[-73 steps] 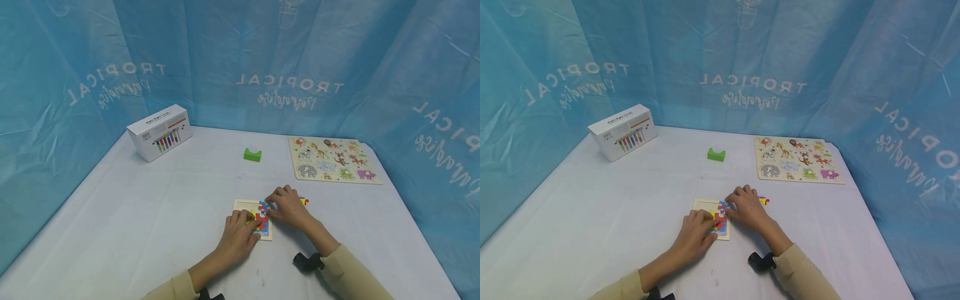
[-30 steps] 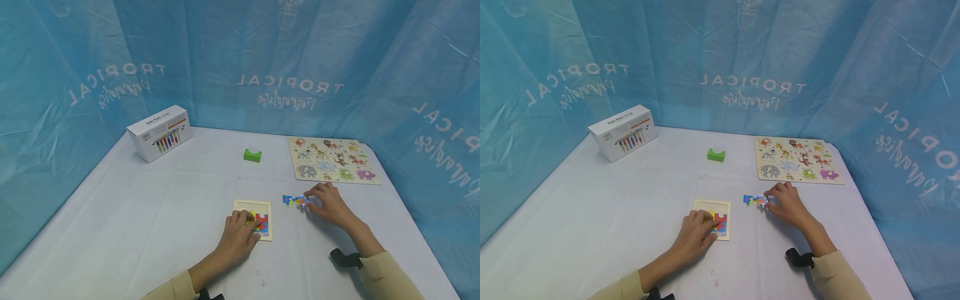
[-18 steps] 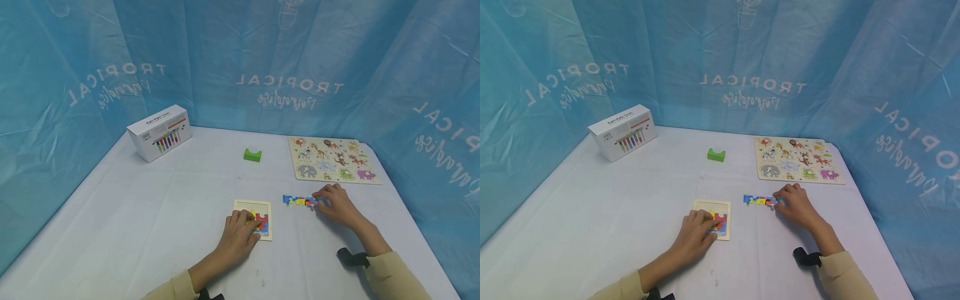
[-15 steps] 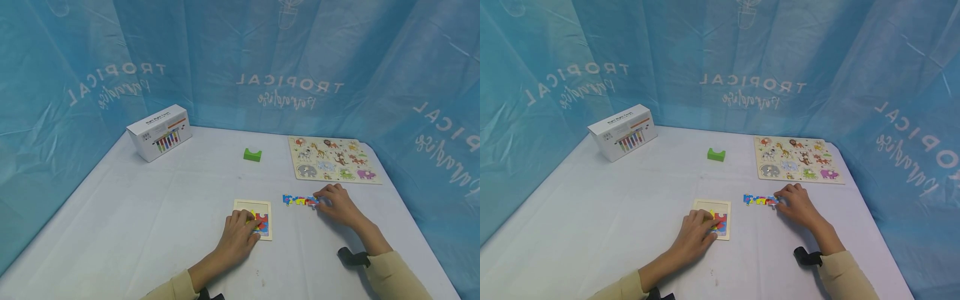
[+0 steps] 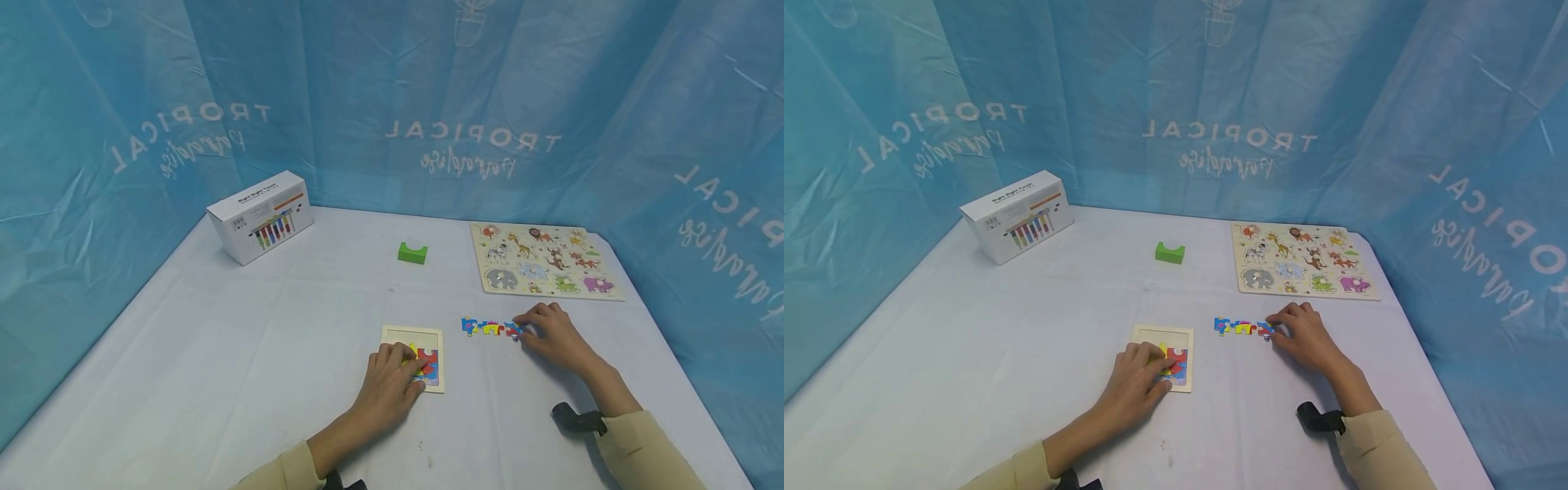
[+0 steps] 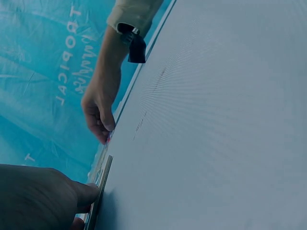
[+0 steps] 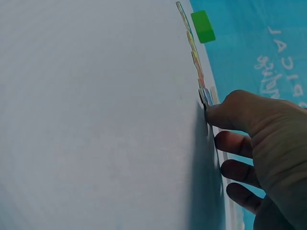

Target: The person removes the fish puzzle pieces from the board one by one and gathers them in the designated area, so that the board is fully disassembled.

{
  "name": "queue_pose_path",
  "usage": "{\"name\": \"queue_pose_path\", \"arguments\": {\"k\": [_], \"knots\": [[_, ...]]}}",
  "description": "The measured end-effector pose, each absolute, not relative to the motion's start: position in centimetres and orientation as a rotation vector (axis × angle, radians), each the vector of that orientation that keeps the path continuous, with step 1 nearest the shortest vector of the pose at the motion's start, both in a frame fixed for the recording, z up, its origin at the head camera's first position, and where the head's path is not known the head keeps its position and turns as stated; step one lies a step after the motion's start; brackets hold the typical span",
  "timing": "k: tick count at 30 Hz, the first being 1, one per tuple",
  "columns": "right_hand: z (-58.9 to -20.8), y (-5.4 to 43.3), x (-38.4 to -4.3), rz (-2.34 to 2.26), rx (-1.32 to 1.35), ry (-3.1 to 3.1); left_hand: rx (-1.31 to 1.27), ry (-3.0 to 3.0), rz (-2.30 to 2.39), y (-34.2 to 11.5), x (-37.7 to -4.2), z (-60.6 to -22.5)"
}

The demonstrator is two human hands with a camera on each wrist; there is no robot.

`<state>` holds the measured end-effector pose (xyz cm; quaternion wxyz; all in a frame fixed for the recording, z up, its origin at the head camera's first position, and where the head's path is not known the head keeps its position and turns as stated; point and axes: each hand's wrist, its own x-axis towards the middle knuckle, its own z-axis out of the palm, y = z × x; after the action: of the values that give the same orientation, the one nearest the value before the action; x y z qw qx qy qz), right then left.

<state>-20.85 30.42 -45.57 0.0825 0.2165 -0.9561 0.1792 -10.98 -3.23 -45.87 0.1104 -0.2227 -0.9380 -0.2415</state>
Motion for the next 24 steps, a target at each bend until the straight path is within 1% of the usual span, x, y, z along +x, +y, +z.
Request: {"name": "queue_pose_path", "arguments": {"k": [24], "knots": [[-45.35, 30.13, -20.47, 0.552, 0.58, -2.88, -0.659, -2.76, -0.698, -3.21, -10.94, -45.75]]}}
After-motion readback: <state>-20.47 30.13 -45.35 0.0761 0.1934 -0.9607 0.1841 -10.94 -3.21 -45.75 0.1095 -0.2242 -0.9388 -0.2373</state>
